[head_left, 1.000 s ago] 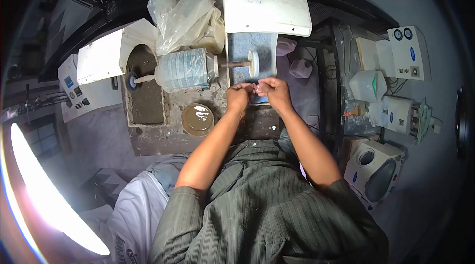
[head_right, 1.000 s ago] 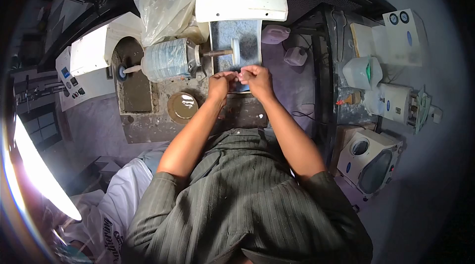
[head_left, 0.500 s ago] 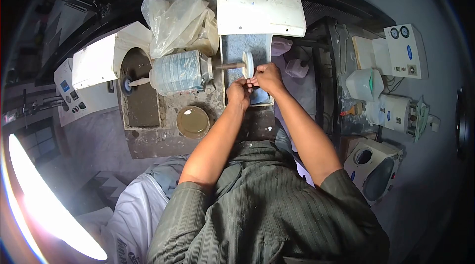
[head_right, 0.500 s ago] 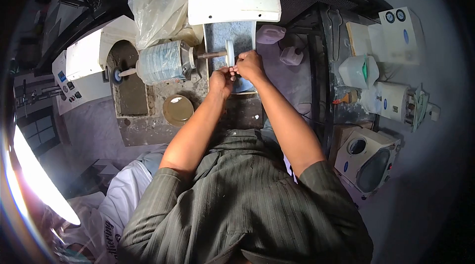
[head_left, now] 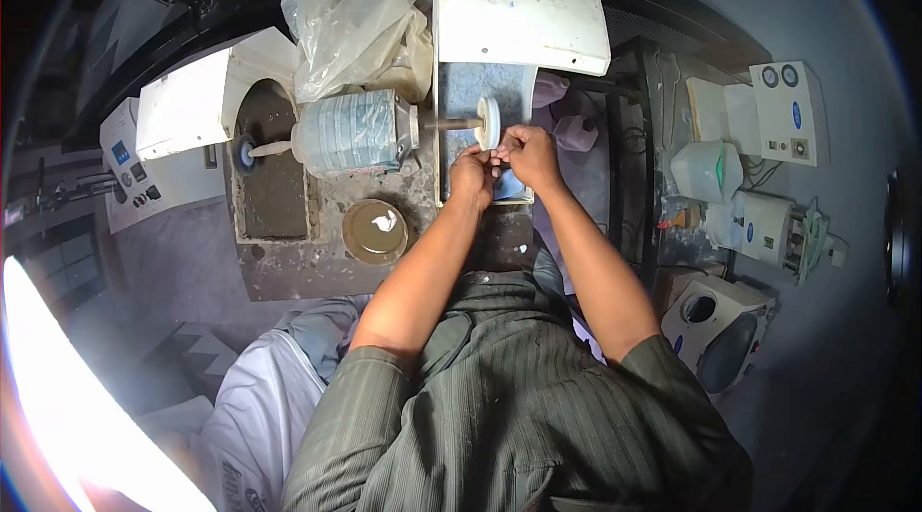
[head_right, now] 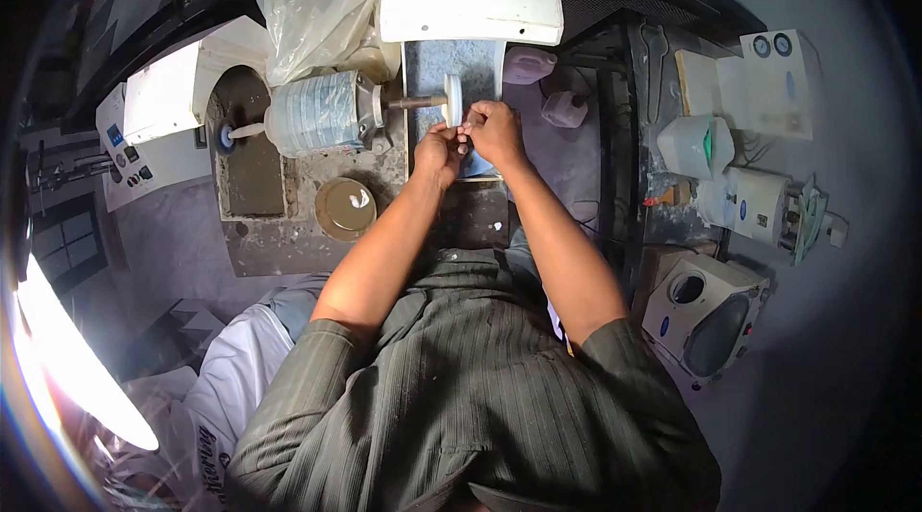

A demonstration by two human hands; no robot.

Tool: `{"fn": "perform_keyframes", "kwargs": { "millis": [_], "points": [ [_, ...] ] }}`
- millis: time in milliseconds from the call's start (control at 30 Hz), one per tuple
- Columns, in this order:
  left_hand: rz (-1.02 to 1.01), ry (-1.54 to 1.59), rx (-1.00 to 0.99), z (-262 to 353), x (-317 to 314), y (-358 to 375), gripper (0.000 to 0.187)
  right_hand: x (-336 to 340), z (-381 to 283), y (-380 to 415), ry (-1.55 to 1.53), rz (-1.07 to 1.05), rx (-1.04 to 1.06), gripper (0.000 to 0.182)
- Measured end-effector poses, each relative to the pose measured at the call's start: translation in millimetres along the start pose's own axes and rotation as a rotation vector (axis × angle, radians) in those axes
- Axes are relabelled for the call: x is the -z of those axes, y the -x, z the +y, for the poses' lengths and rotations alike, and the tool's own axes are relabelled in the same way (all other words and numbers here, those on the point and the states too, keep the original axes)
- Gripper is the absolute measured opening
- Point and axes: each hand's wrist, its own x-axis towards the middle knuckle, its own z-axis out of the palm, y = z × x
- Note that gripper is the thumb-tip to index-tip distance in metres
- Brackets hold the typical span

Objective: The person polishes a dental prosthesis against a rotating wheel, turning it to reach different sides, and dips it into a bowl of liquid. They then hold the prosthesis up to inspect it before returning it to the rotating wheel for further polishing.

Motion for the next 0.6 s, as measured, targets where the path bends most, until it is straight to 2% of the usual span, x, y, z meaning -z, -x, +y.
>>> {"fn": "perform_keyframes", "kwargs": {
  "millis": [167, 233, 300, 333, 400, 533, 600],
  "points": [
    [-0.064, 0.031, -0.012, -7, 14, -1, 0.011, 7, -24, 12, 0.066, 0.009, -0.005, 0.003],
    [-0.117, 0.055, -0.079, -10, 18, 2, 0.008, 4, -23, 18, 0.079, -0.003, -0.004, 0.001],
    [-0.134, 0.058, -0.105, -12, 18, 6, 0.007, -2, -19, 25, -0.133, 0.108, 0.090, 0.010],
    [-0.126, 0.056, -0.104, -13, 15, 10, 0.008, -3, -17, 29, -0.133, 0.104, 0.089, 0.010],
    [-0.144, 0.077, -0.095, -13, 14, 11, 0.007, -3, -12, 33, -0.060, 0.200, 0.215, 0.013],
    [-0.103, 0.054, -0.075, -17, 15, 1, 0.009, -6, -3, 31, -0.106, 0.248, 0.219, 0.014],
    [-0.079, 0.036, -0.066, -14, 14, -5, 0.009, -5, 0, 20, -0.094, 0.131, 0.103, 0.011]
  ]
}}
